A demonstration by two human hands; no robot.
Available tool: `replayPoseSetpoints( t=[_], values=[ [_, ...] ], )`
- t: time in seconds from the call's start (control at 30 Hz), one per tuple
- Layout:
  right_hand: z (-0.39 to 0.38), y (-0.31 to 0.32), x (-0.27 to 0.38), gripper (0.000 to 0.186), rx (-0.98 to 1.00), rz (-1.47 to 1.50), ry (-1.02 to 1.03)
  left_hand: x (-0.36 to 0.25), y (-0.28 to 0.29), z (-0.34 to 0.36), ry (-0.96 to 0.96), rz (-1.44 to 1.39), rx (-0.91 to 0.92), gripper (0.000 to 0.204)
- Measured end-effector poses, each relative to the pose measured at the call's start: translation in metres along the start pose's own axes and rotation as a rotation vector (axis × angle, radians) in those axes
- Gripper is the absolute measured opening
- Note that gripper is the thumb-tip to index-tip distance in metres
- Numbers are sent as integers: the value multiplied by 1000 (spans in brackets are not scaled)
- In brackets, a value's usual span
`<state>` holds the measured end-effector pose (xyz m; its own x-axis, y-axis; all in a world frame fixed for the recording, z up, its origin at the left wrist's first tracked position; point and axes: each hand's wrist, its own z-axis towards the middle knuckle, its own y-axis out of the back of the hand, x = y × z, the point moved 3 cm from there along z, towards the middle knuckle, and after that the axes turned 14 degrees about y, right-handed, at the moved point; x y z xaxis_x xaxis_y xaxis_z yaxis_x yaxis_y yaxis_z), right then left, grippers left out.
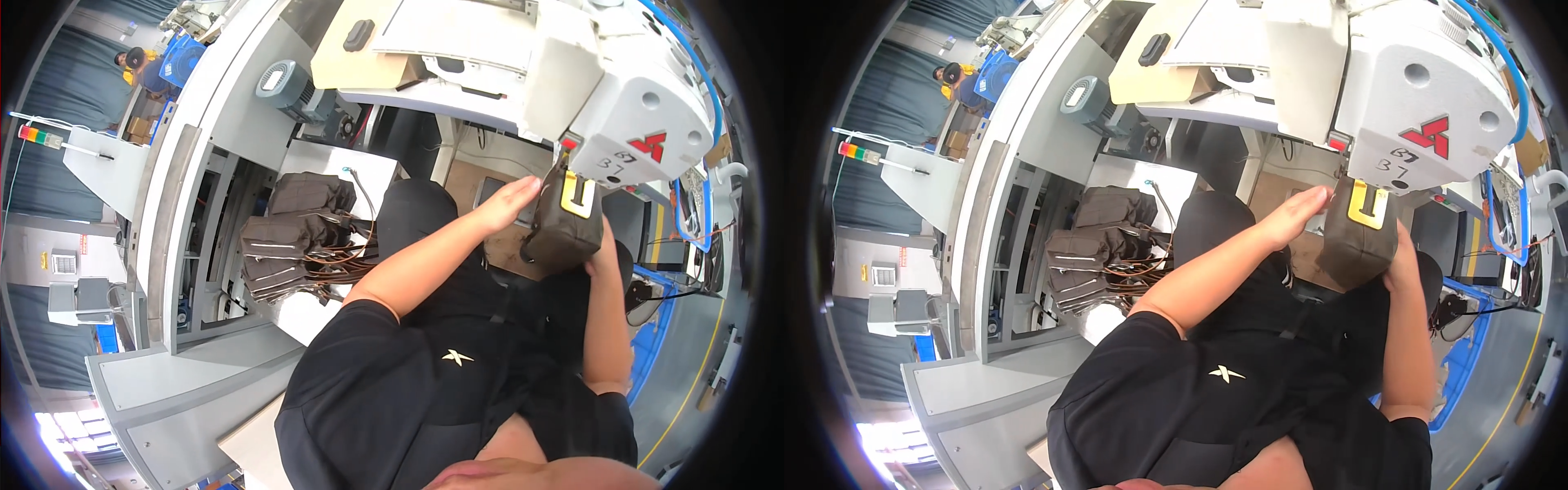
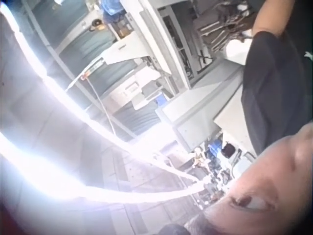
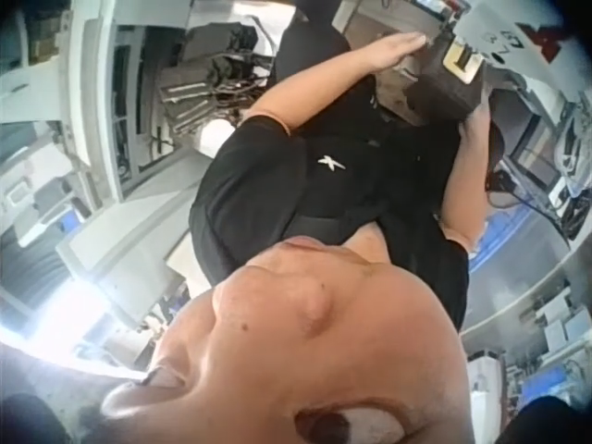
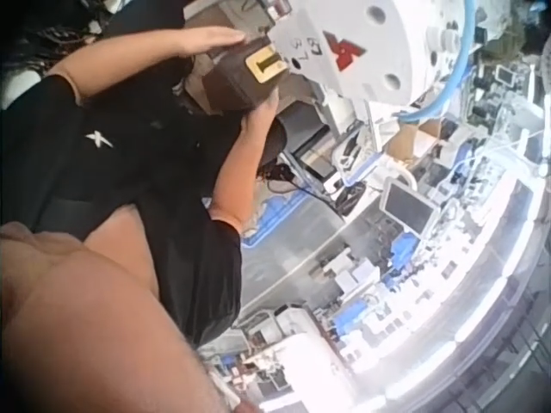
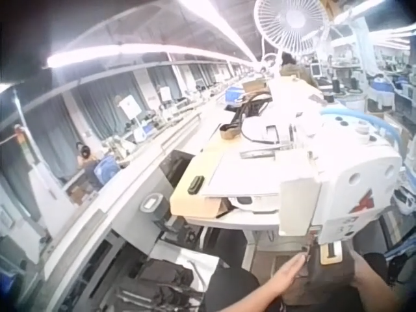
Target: Sewing fabric components and zippers to assemble a handbag using an industrial sewing machine.
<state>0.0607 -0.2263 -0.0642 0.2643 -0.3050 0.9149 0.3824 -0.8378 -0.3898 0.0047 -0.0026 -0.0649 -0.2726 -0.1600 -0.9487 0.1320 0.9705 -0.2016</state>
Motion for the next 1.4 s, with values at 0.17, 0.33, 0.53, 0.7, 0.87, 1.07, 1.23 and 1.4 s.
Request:
replayPoseSetpoints(
  t=[0.17,0.33,0.53,0.7,0.87,1.07,1.23,1.4],
  values=[
    [-52,-2,-16,45,-132,23,-111,19,-8,-35,102,-145,192,61],
    [-95,-18,28,60,139,174,-29,-3,-27,-73,101,-376,397,39],
    [-103,-49,84,70,333,511,395,-51,-41,-100,-147,-469,545,60],
    [-120,-81,118,11,-9,-744,550,-82,-43,-93,-430,-132,435,70],
    [-135,-155,94,37,841,-702,814,-101,-37,-77,-304,126,335,71],
    [-99,-137,89,45,232,-1441,882,-131,-18,-91,-362,623,143,80],
    [-76,-98,97,20,48,-1765,1110,-120,-29,-85,-834,1252,-131,23],
    [-65,-85,92,24,135,-1757,1216,-90,-31,-66,-1107,1510,-616,22]
  ],
)
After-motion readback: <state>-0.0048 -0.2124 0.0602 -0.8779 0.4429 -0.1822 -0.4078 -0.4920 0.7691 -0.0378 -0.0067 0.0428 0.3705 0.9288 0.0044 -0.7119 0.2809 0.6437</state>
